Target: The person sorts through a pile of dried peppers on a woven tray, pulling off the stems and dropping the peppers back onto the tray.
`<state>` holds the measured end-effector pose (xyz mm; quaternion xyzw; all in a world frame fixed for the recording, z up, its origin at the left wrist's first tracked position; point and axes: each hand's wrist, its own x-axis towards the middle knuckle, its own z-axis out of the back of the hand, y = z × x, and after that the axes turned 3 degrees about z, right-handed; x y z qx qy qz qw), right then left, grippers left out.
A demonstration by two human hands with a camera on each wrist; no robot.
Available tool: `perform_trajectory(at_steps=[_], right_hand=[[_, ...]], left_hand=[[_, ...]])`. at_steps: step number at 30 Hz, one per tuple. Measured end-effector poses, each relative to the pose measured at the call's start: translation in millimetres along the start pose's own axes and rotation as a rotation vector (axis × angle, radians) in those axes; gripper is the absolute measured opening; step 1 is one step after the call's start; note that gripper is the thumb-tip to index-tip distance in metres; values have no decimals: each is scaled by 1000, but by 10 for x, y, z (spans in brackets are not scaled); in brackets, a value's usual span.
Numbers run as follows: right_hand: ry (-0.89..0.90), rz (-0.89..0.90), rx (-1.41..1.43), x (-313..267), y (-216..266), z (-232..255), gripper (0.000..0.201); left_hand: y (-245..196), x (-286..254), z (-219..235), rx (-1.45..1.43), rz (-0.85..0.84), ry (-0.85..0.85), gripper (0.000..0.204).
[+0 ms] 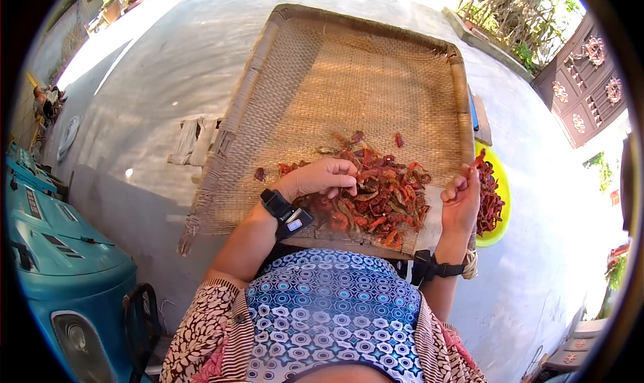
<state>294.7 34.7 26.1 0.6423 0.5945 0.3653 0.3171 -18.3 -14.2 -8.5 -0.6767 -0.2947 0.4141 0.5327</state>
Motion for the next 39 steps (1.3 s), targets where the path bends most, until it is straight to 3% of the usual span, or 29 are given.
perform_trajectory(at_steps=[2,5,7,10,13,18,21,22,25,28,31,34,39], right_hand=[[-163,-53,263,17,130,-29,25],[108,-50,-216,-95,-72,-129,26],[345,-200,-511,-243,-169,-395,27],[489,-236,-723,-340,-364,-616,25],[582,-281,-787,-340,-411,-639,22],[547,-333,-765,-347,-309,-556,17],[458,-312,-626,-278,-216,-381,19],[384,-232,-603,-259,-154,-367,24],[96,-88,-52,-119,-43,-137,28],[-76,-154,397,-21,114,-27,31],[-27,-158,67,-138,92,-187,30],[359,-54,-415,-270,142,-443,30],[671,-237,-966,-250,-40,-807,27]], left_hand=[[40,26,12,8,-1,6,20],[73,38,25,-17,-3,26,19],[66,30,26,-32,-10,49,18],[72,34,10,-15,-13,51,18],[79,30,32,-14,-18,64,22],[-56,-37,-59,-56,-60,-30,29],[-26,-9,-56,-64,-54,-48,29],[24,33,-19,-76,-50,-37,27],[108,69,-9,-158,-63,-38,18],[108,73,-36,-224,-89,-68,12],[106,80,-26,-171,-96,-58,13],[110,84,-38,-133,-70,-52,18],[75,89,-39,-155,-19,-58,18]])
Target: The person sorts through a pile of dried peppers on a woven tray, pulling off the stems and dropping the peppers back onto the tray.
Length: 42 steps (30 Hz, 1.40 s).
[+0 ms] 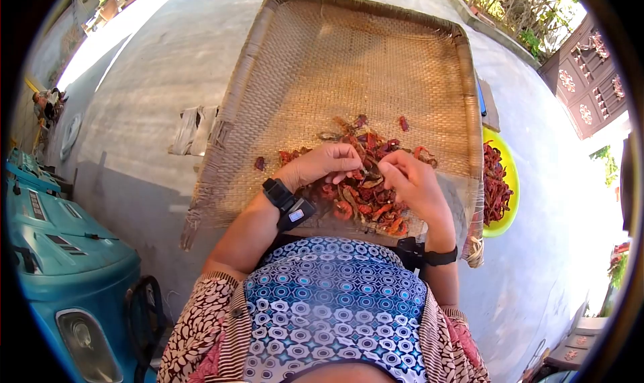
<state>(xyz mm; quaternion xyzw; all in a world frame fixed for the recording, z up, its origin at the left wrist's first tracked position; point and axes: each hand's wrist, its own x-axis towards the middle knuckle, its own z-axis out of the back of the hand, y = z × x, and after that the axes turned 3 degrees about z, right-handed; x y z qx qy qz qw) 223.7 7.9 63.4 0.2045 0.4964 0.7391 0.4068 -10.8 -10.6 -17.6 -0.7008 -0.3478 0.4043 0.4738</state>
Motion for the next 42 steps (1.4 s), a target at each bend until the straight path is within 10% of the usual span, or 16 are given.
perform_trajectory(at_steps=[11,16,19,22,23,28,32,42], right_hand=[[68,-38,66,96,-195,-156,29],[-461,55,423,-11,-541,316,35],[-715,175,1240,-87,-640,642,41],[-521,190,1116,-174,-674,739,47],[-216,398,991,-205,-662,729,42],[-191,423,429,-347,536,157,44],[84,812,275,-423,1102,53,42],[363,916,137,-582,1557,-190,30]], left_hand=[[68,22,45,-66,-89,20,19],[-16,-52,7,-123,-109,-58,15],[-12,-40,14,-127,-191,-176,14],[-2,-28,45,-90,-265,-263,13],[70,23,83,-63,-304,-274,13],[106,62,36,186,-308,-352,13],[99,83,-7,704,-353,-340,23],[79,75,-229,1055,-282,-357,21]])
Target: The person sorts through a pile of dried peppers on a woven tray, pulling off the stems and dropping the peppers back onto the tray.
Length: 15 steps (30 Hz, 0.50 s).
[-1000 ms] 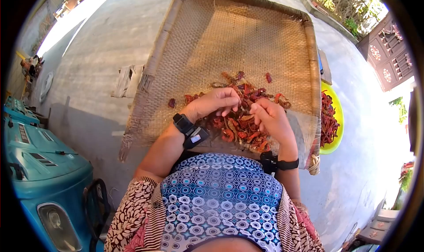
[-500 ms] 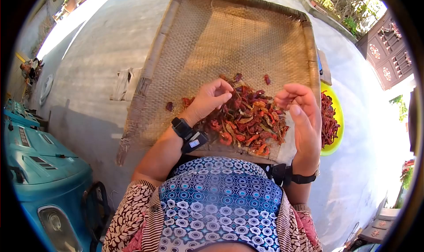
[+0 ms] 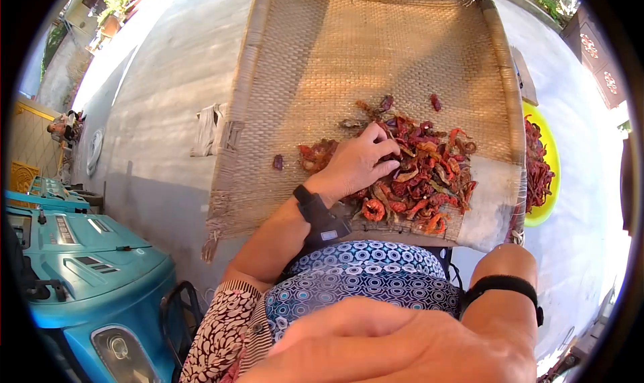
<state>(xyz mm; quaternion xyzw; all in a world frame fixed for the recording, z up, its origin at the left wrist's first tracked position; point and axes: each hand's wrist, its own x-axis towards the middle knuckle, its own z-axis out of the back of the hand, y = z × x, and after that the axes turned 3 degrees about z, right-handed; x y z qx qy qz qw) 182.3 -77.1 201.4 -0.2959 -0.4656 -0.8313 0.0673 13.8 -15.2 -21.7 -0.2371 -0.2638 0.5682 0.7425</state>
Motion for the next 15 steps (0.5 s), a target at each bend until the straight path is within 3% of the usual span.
perform_trajectory(at_steps=[3,6,9,10,13,15], right_hand=[[-22,8,-49,96,53,-152,26],[-44,-18,-127,206,25,-241,22],[66,-128,-468,126,-386,-190,16],[88,-198,-484,86,-612,-72,13],[-216,-475,-725,-182,-1257,219,23],[-273,-621,-826,-395,-1553,323,24]], left_hand=[[50,19,-42,-56,-26,-81,15],[95,43,8,-201,130,-51,20],[89,53,-22,-831,293,-137,16],[67,53,-2,-898,308,-140,15],[115,25,113,-835,259,-118,15],[137,30,134,-851,277,-116,16]])
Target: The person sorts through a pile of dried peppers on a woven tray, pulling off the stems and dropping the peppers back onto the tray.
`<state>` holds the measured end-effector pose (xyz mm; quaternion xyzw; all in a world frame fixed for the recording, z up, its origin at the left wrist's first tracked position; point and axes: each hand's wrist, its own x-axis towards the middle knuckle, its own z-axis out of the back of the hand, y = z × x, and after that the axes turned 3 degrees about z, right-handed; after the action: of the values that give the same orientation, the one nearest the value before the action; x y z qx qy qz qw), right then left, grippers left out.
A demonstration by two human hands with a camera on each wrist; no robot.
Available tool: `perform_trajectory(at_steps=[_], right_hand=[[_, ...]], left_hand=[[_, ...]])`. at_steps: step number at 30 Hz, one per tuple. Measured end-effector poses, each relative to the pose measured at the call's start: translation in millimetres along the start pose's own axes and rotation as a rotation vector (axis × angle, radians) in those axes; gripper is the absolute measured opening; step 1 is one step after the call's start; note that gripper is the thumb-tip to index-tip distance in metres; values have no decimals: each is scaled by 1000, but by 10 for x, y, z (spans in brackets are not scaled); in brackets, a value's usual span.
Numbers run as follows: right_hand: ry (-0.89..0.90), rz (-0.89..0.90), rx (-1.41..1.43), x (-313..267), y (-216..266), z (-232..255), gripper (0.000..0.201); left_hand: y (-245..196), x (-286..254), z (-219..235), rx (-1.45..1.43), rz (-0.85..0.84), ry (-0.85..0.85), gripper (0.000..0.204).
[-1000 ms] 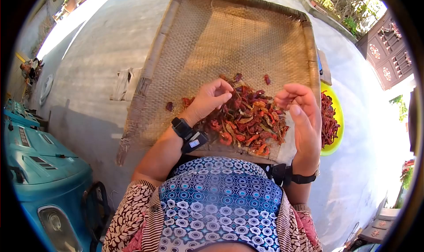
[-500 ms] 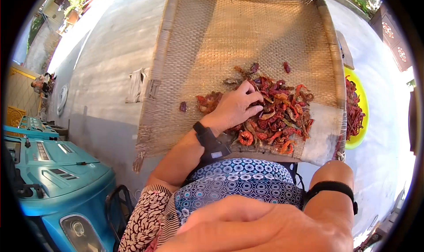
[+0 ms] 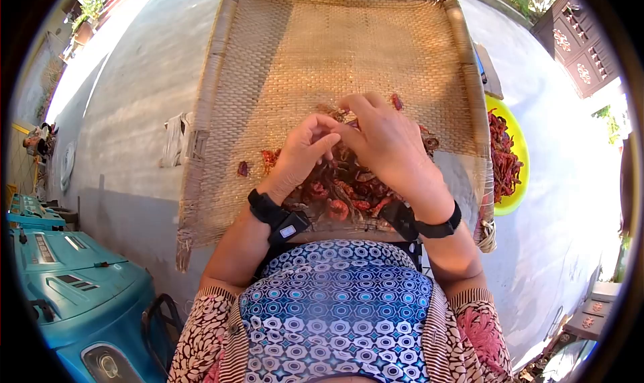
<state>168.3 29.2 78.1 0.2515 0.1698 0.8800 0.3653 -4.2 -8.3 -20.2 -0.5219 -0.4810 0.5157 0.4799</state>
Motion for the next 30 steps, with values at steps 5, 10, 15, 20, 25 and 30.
perform_trajectory(at_steps=[5,10,15,20,25,30], right_hand=[[202,-146,205,-165,-334,-238,28],[233,-270,500,-282,-433,-213,31],[-119,-545,959,-474,-680,27,28],[-596,-515,1594,-852,-1507,218,29],[-675,-527,1548,-864,-1409,293,30],[-155,-371,425,-675,-976,-65,19]], left_hand=[[-2,-11,38,-149,-21,16,13],[-60,-35,51,-280,30,38,16],[93,36,93,-46,-59,-140,16],[84,15,31,143,-57,-78,14],[-35,-48,-97,632,-242,12,19],[-27,-11,-196,879,-520,159,31]])
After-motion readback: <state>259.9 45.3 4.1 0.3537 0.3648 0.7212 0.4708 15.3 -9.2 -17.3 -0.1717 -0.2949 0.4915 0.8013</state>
